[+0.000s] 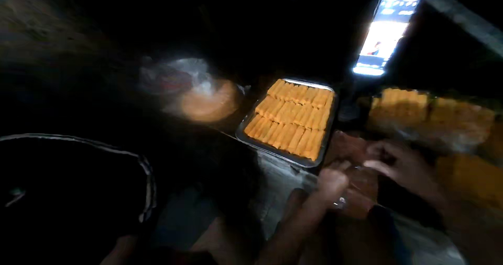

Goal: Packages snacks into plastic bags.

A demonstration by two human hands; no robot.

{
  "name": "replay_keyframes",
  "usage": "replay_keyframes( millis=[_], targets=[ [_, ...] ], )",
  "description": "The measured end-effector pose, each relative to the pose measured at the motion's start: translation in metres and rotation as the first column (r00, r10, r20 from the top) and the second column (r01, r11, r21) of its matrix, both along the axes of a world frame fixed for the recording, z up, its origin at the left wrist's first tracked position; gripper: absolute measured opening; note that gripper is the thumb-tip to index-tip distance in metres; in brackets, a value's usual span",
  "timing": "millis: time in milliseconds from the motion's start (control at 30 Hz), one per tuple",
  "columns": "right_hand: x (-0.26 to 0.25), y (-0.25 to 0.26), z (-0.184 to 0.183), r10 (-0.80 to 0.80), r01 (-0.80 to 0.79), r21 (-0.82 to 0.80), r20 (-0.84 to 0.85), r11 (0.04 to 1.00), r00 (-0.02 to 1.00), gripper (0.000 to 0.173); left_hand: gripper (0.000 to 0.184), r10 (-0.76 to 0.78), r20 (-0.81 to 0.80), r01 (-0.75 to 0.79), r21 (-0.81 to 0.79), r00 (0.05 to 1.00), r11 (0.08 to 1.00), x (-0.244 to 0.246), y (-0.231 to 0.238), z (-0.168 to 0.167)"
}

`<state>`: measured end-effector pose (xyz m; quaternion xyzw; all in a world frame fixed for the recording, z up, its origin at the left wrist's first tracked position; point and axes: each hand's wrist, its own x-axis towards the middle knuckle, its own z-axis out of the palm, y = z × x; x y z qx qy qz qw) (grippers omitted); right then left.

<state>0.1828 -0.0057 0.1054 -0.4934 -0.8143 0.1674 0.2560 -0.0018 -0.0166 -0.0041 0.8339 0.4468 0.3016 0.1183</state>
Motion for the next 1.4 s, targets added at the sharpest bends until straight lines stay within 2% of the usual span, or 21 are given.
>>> replay_keyframes(
  millis=[67,133,167,200,267,333,400,467,600,700,767,900,967,1000,1033,1100,1300,1367,1400],
  targets=[
    [-0.028,0.017,0.016,0.19,-0.199,0.09,0.099,0.976,0.977,0.036,0.021,0.017,-0.029,-0.02,-0.095,0.999,0.995,0.0,0.0,0.012],
    [-0.065,0.035,0.032,0.33,-0.345,0.033,0.22,0.938,0.918,0.029,0.027,0.001,-0.096,-0.031,-0.315,0.995,0.949,-0.002,-0.002,0.034],
    [-0.083,0.045,0.034,0.386,-0.415,0.075,0.249,0.907,0.888,0.026,0.026,0.0,-0.094,-0.029,-0.307,0.996,0.951,-0.003,-0.002,0.032],
    [-0.101,0.054,0.039,0.432,-0.467,0.06,0.289,0.882,0.854,0.027,0.023,0.011,-0.049,-0.021,-0.205,0.999,0.979,-0.003,-0.001,0.021],
    [-0.136,0.071,0.05,0.51,-0.516,-0.09,0.365,0.852,0.779,0.039,0.022,-0.001,-0.001,0.001,-0.136,1.0,0.991,-0.003,0.002,0.009],
    [-0.164,0.089,0.05,0.56,-0.552,-0.16,0.437,0.819,0.704,0.058,0.023,-0.009,0.027,0.012,-0.123,1.0,0.992,-0.003,0.004,0.006],
    [-0.184,0.103,0.048,0.568,-0.56,-0.2,0.537,0.804,0.624,0.077,0.024,-0.009,0.047,0.014,-0.11,0.999,0.994,-0.002,0.004,0.005],
    [-0.195,0.111,0.047,0.571,-0.554,-0.252,0.624,0.793,0.534,0.084,0.025,-0.011,0.045,0.016,-0.115,0.999,0.993,-0.002,0.004,0.004],
    [-0.201,0.119,0.037,0.614,-0.568,-0.318,0.639,0.759,0.463,0.079,0.025,-0.027,-0.034,0.02,-0.171,0.999,0.985,-0.002,0.004,0.006],
    [-0.202,0.122,0.033,0.606,-0.625,-0.249,0.649,0.74,0.459,0.073,0.016,0.045,0.011,-0.044,-0.053,0.999,0.998,0.003,0.004,-0.006],
    [-0.205,0.127,0.038,0.609,-0.625,-0.265,0.664,0.734,0.434,0.066,0.017,0.047,0.033,-0.044,-0.097,0.998,0.994,0.002,0.001,0.0],
    [-0.214,0.132,0.05,0.648,-0.605,-0.361,0.67,0.71,0.361,0.047,0.026,0.029,-0.049,-0.044,-0.33,0.998,0.943,-0.001,-0.001,0.021],
    [-0.215,0.132,0.05,0.661,-0.611,-0.382,0.675,0.694,0.329,0.043,0.039,-0.008,-0.166,-0.097,-0.614,0.986,0.783,0.0,0.005,0.046],
    [-0.216,0.132,0.051,0.664,-0.603,-0.398,0.679,0.691,0.314,0.044,0.041,-0.023,-0.176,-0.102,-0.669,0.984,0.736,0.0,0.007,0.053],
    [-0.216,0.132,0.053,0.667,-0.593,-0.414,0.681,0.691,0.301,0.043,0.038,-0.006,-0.149,-0.086,-0.606,0.989,0.791,-0.001,0.005,0.046],
    [-0.216,0.134,0.057,0.67,-0.585,-0.436,0.692,0.684,0.268,0.042,0.028,0.033,-0.022,-0.038,-0.371,0.999,0.928,-0.003,-0.002,0.025],
    [-0.206,0.136,0.062,0.72,-0.573,-0.486,0.629,0.66,0.294,0.042,0.035,0.024,-0.04,-0.037,-0.393,0.999,0.919,0.0,0.001,0.011],
    [-0.201,0.133,0.06,0.723,-0.548,-0.503,0.614,0.668,0.317,0.051,0.034,0.024,-0.059,-0.045,-0.388,0.998,0.92,0.001,0.002,0.013],
    [-0.198,0.132,0.059,0.719,-0.545,-0.496,0.606,0.676,0.34,0.056,0.035,0.011,-0.103,-0.056,-0.449,0.995,0.892,0.001,0.003,0.025]
  ],
)
